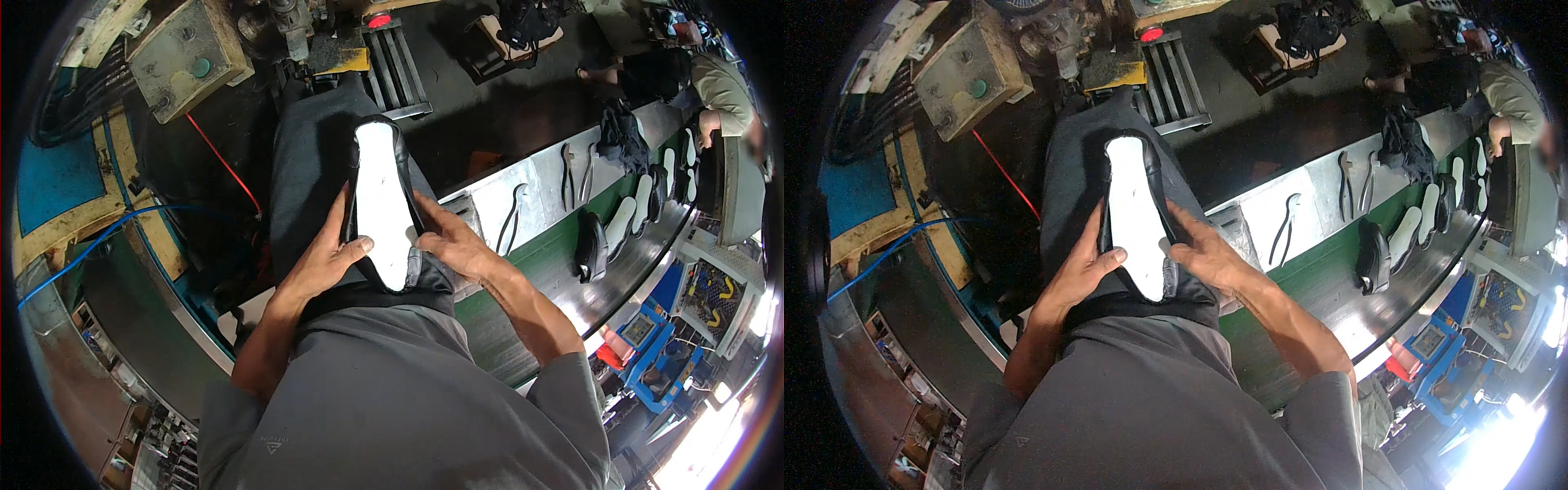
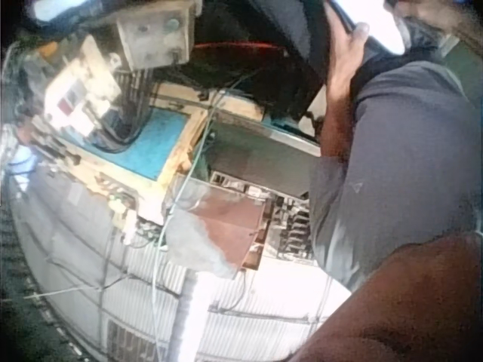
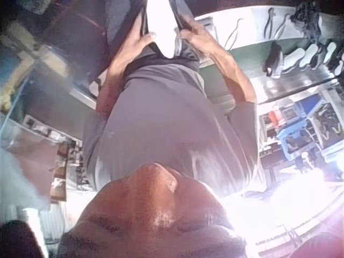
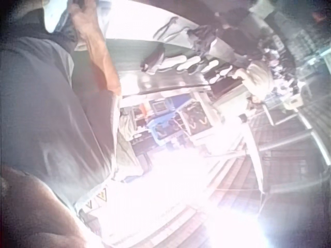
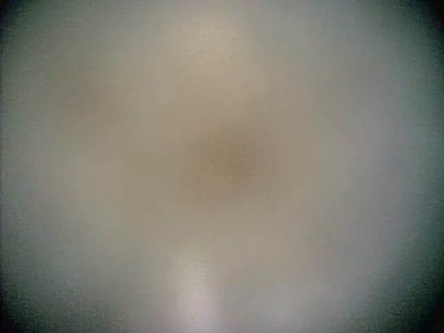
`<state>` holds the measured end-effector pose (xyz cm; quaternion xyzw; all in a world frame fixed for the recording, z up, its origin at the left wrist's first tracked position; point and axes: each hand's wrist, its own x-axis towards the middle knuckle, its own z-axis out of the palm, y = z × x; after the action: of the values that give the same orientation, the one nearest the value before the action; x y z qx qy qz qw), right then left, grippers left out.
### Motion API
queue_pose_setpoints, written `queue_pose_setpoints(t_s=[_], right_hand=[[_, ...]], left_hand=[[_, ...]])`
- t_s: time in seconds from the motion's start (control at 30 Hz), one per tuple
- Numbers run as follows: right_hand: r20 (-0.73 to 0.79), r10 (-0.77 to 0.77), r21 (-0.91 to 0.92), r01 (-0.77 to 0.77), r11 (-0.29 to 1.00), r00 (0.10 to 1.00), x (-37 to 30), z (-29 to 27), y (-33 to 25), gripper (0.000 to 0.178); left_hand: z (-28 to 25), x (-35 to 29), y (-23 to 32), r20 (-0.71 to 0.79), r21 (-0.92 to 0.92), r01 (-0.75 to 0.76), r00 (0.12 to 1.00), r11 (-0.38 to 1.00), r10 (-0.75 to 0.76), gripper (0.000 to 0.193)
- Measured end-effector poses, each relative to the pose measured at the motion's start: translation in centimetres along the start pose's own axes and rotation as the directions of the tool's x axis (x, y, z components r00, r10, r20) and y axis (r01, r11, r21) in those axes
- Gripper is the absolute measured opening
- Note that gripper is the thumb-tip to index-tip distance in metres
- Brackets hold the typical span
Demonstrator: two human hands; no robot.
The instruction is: Assemble shoe uppers onto lasts using a lasting machine and manual trimming tools.
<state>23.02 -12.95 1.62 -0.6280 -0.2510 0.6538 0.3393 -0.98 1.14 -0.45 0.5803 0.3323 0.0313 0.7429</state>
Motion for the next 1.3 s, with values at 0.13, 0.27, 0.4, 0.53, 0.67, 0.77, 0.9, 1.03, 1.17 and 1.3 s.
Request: queue_pose_setpoints(t_s=[0.13, 0.27, 0.4, 0.53, 0.67, 0.77, 0.9, 1.03, 1.17, 1.3], right_hand=[[0.008, -0.41, -0.794, 0.255, 0.552, 0.912, -2.9, 3.7, -3.7, 0.096], [0.042, -0.335, -0.93, 0.16, 0.331, 0.941, -3.1, 5.2, -3.7, 0.09], [0.019, -0.413, -0.906, 0.191, 0.377, 0.91, -2.5, 3.7, -3.7, 0.08], [0.069, -0.482, -0.89, 0.272, 0.366, 0.873, -2.8, 2.7, -3.2, 0.072], [0.078, -0.534, -0.878, 0.312, 0.362, 0.842, -2.8, 1.9, -2.7, 0.069], [0.117, -0.545, -0.891, 0.329, 0.311, 0.83, -2.5, 1.4, -2.4, 0.069], [0.115, -0.469, -0.857, 0.326, 0.399, 0.876, -2.8, 0.3, -3.9, 0.071], [0.048, -0.498, -0.836, 0.307, 0.454, 0.866, -4.2, -0.8, -7.4, 0.069], [-0.087, -0.663, -0.883, 0.251, 0.396, 0.743, -3.7, -2.6, -12.6, 0.068], [0.016, -0.774, -0.924, 0.306, 0.231, 0.633, 0.4, -2.9, -20.8, 0.069]], left_hand=[[0.4, 0.3, 0.6, 0.04, -0.478, 0.063, 0.998, 0.876, -0.05, 0.094], [1.1, 1.2, 2.3, 0.079, -0.773, 0.146, 0.988, 0.617, -0.134, 0.096], [-2.0, 5.9, 2.5, -0.242, -0.417, 0.024, 0.961, 0.908, -0.136, 0.081], [-5.7, 14.1, 2.9, -0.393, 0.412, -0.25, 0.819, 0.876, 0.418, 0.048], [-5.6, 15.6, 2.6, -0.353, 0.596, -0.222, 0.791, 0.772, 0.499, 0.026], [-5.6, 15.5, 2.6, -0.379, 0.535, -0.179, 0.823, 0.826, 0.423, 0.026], [-8.9, 15.8, 1.8, -0.178, 0.282, -0.222, 0.944, 0.933, 0.278, 0.037], [-22.2, 18.0, 7.9, -0.512, 0.239, -0.42, 0.712, 0.876, 0.481, 0.057], [-22.4, 22.3, 25.4, -0.582, -0.316, -0.555, 0.754, 0.769, 0.304, 0.068], [-23.4, 24.4, 29.5, -0.498, -0.517, -0.427, 0.855, 0.742, 0.145, 0.048]])
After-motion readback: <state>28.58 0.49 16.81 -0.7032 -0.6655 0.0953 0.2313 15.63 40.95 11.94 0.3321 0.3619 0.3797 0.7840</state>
